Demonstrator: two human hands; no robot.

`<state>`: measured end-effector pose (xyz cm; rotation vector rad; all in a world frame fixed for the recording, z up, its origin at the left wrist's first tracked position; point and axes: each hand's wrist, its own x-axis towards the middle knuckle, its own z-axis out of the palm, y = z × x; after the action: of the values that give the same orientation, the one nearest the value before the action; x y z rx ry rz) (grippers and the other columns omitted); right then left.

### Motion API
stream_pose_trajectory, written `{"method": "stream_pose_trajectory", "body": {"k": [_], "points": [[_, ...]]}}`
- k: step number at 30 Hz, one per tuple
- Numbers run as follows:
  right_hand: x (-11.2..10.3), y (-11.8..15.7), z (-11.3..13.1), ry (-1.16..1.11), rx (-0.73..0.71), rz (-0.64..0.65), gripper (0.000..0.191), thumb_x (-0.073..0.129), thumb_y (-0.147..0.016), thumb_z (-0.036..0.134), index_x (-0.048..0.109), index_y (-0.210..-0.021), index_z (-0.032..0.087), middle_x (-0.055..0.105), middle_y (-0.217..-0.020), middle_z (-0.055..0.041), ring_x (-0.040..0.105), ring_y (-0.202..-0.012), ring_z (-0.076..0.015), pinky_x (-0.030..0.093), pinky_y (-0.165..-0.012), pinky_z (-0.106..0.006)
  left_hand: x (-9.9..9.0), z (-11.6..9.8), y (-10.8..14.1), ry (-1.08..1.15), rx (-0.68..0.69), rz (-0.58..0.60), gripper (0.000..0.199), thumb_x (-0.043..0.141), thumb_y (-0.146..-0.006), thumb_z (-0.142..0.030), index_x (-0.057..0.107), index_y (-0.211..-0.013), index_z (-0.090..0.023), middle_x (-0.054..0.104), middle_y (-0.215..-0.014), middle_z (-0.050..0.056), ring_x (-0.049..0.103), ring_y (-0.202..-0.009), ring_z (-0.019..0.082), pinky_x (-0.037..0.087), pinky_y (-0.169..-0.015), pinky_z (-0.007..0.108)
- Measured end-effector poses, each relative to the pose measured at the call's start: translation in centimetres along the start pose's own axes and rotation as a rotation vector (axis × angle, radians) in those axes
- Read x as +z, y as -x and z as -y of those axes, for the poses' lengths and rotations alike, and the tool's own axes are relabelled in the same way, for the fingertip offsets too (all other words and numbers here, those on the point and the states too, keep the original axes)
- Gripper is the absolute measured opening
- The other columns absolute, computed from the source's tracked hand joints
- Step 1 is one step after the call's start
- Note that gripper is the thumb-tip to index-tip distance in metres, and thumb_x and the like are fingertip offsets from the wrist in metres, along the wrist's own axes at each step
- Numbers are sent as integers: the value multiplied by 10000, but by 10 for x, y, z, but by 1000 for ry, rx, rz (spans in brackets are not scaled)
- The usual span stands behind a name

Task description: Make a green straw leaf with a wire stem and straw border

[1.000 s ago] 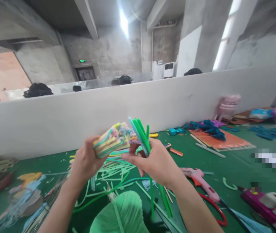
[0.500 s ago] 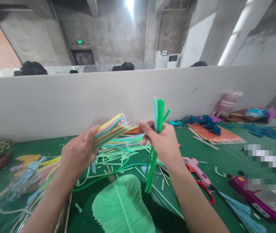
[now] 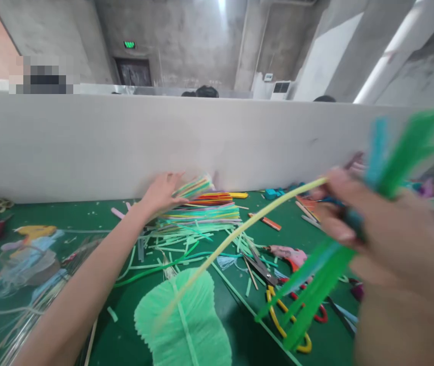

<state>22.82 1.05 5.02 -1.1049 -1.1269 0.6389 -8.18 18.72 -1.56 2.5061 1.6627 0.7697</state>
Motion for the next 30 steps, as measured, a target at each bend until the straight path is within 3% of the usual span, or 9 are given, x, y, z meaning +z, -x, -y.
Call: {"method": "stream_pose_trajectory", "body": {"k": [2,5,7,10,12,15,19,25,30], "points": [[30,6,-16,-62,216,151,373,766,-761,516,623,-695,178,431,-440,64,349,-324,-32,146,-332,-175,-6,-17,11,137,15,57,555,520,-924,-543,556,-1332,-170,571,-1388,170,545,-1293,313,458,-1040,458],[67,20,-49,-171,520,344,396,787,-728,515,609,-741,161,483,-485,66,326,-342,-22,109,-323,-158,-23,-34,67,371,-1,289,645,142,-1008,-582,641,-1214,-228,737,-1133,104,731,-955,223,587,-755,344],[87,32,-71,-231,632,403,360,785,-743,463,613,-775,147,558,-587,44,338,-371,-8,124,-327,-143,-33,-41,112,720,-188,617,560,406,-927,-666,641,-1203,-238,744,-1131,114,742,-922,256,584,-666,326],[111,47,-97,-179,712,510,276,669,-852,409,617,-815,141,675,-827,-29,400,-413,1,210,-342,-139,-38,-41,171,823,-496,799,459,590,-856,-620,618,-1063,-211,769,-842,54,729,-618,193,494,-504,248],[124,55,-111,-27,683,666,260,588,-908,401,616,-841,151,697,-923,-49,463,-441,-6,254,-364,-140,-32,-32,202,810,-674,778,501,564,-831,-684,582,-919,-191,744,-720,40,650,-436,152,429,-412,227],[137,65,-126,160,630,910,216,634,-879,349,615,-786,154,686,-794,-19,535,-435,-36,293,-382,-150,-16,-10,241,823,-846,646,555,538,-805,-736,508,-1001,-217,732,-687,23,601,-368,141,364,-344,205],[152,74,-136,371,497,1106,128,688,-823,238,625,-746,157,671,-730,13,594,-419,-71,445,-496,-184,5,7,275,713,-857,644,556,370,-842,-777,461,-893,-230,697,-635,8,631,-393,174,395,-352,223],[174,74,-137,717,225,1143,131,614,-888,263,687,-880,155,728,-882,-66,653,-517,-133,472,-586,-240,7,-3,268,324,-686,704,516,345,-924,-603,545,-653,-213,696,-606,21,663,-490,179,426,-472,247],[182,75,-144,914,73,1136,155,645,-859,270,731,-879,143,738,-973,-144,710,-910,-268,464,-730,-282,14,-5,257,386,-737,740,477,387,-915,-534,547,-595,-219,624,-433,12,639,-434,201,464,-491,266]]}}
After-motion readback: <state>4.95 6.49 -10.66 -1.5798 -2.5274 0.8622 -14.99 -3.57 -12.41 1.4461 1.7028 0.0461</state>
